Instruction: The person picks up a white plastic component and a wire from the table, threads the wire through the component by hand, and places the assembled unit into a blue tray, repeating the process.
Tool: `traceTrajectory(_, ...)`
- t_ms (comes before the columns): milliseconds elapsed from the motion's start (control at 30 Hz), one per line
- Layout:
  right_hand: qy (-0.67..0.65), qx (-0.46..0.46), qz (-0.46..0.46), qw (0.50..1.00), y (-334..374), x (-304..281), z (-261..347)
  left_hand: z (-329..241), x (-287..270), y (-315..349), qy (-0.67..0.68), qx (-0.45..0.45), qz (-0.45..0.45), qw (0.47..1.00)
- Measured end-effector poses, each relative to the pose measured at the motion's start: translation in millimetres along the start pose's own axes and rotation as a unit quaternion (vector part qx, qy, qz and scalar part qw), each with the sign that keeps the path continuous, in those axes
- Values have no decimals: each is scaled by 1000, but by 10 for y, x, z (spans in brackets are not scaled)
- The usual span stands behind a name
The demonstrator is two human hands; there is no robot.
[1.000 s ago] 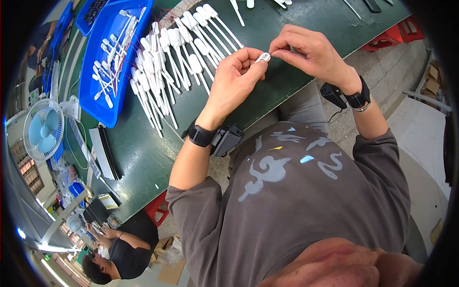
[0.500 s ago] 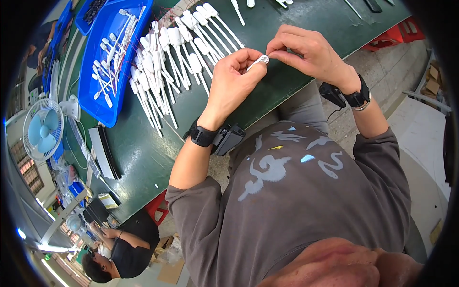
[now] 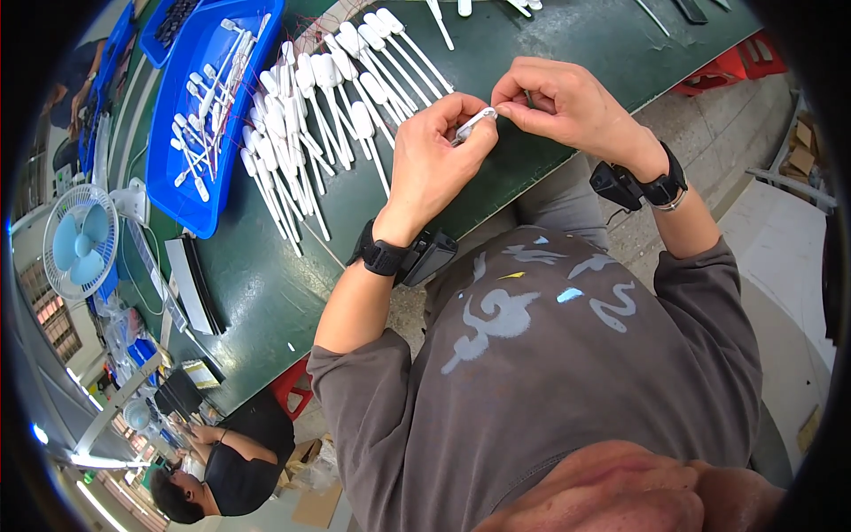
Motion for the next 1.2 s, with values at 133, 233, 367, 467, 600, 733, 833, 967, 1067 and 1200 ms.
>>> traceTrajectory(133,-17,4,-8,1000,10,41,-15,-45,-6,11,-27,5,-12,1000)
traceTrajectory(233,-39,9,-3,999,6,58,-38,-79,-23,2,-52,3,-21,998)
traceTrajectory(367,-75,24,15,997,32,118,-56,-86,-46,9,-110,-38,4,993)
traceTrajectory(467,-86,25,16,996,53,178,-33,-54,-20,15,-112,-35,26,993)
traceTrajectory(600,-92,49,12,994,117,233,-68,-62,-4,34,-150,31,21,988)
traceTrajectory(733,-122,96,11,988,209,149,-122,-255,-250,74,-186,79,-81,976)
traceTrajectory(833,-91,175,5,980,326,-36,-198,-334,-727,96,-248,-3,-175,953)
traceTrajectory(967,-64,211,-3,975,434,-221,-368,-270,-1041,92,-398,-38,-199,895)
traceTrajectory(1067,-16,217,3,976,434,-216,-402,-220,-1010,103,-446,-59,-184,874)
traceTrajectory(1200,36,238,7,971,400,-210,-302,-179,-933,83,-466,-48,-163,868)
Point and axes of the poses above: each hand's wrist, its own y-axis away from the middle knuckle, its own x-axis out of the palm, z = x × y, the point moved 1 cm from there along -y, towards the middle knuckle, and after that the axes turned 11 degrees about z, right-handed, at the moved point
